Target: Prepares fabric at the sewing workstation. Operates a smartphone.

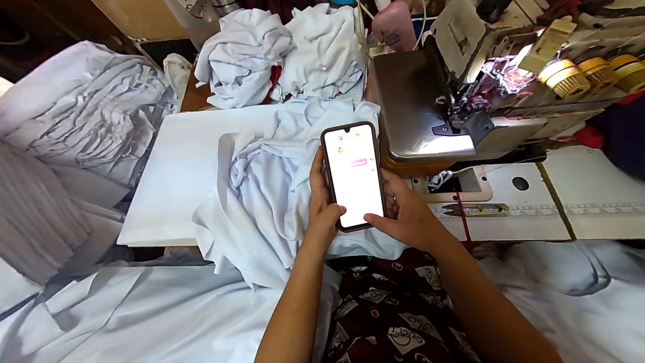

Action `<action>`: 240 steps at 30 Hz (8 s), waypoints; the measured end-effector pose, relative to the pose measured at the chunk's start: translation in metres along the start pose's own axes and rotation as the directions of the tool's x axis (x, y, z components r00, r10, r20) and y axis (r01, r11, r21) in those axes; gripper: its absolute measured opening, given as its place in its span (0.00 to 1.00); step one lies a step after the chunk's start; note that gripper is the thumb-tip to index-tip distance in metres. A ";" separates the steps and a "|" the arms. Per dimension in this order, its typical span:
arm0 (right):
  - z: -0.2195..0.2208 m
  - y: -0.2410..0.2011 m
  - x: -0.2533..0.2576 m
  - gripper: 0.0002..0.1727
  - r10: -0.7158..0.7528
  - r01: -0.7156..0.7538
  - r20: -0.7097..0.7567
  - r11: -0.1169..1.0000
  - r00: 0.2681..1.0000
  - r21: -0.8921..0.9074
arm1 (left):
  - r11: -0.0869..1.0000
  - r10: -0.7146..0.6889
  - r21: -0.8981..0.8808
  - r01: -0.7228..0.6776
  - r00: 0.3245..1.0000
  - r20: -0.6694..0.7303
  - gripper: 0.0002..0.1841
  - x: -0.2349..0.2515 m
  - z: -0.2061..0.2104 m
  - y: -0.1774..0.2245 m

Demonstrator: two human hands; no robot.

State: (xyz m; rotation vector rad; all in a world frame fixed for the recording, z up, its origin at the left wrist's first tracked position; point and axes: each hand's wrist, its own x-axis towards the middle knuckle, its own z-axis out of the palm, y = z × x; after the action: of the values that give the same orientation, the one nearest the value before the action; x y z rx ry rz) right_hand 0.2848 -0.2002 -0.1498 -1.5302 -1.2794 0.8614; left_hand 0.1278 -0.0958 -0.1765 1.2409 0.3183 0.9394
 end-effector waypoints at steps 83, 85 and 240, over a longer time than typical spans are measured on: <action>0.010 0.011 0.006 0.22 -0.164 0.147 -0.185 0.984 0.969 -0.104 | 1.000 -0.001 0.024 0.001 1.000 -0.006 0.57 -0.001 0.002 0.000; 0.009 0.011 0.006 0.23 -0.161 0.146 -0.173 0.984 0.972 -0.100 | 0.999 -0.011 0.041 0.012 0.999 -0.031 0.57 0.000 0.005 0.001; 0.006 0.036 -0.003 0.49 -0.243 0.242 -0.029 0.970 0.970 -0.028 | 0.999 0.041 0.019 -0.041 0.999 0.003 0.56 -0.002 0.000 -0.003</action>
State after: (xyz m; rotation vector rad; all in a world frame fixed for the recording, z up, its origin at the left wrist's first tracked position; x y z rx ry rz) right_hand 0.2903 -0.2028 -0.1861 -1.3659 -1.4232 0.6630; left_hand 0.1277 -0.0976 -0.1794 1.2699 0.3016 0.9715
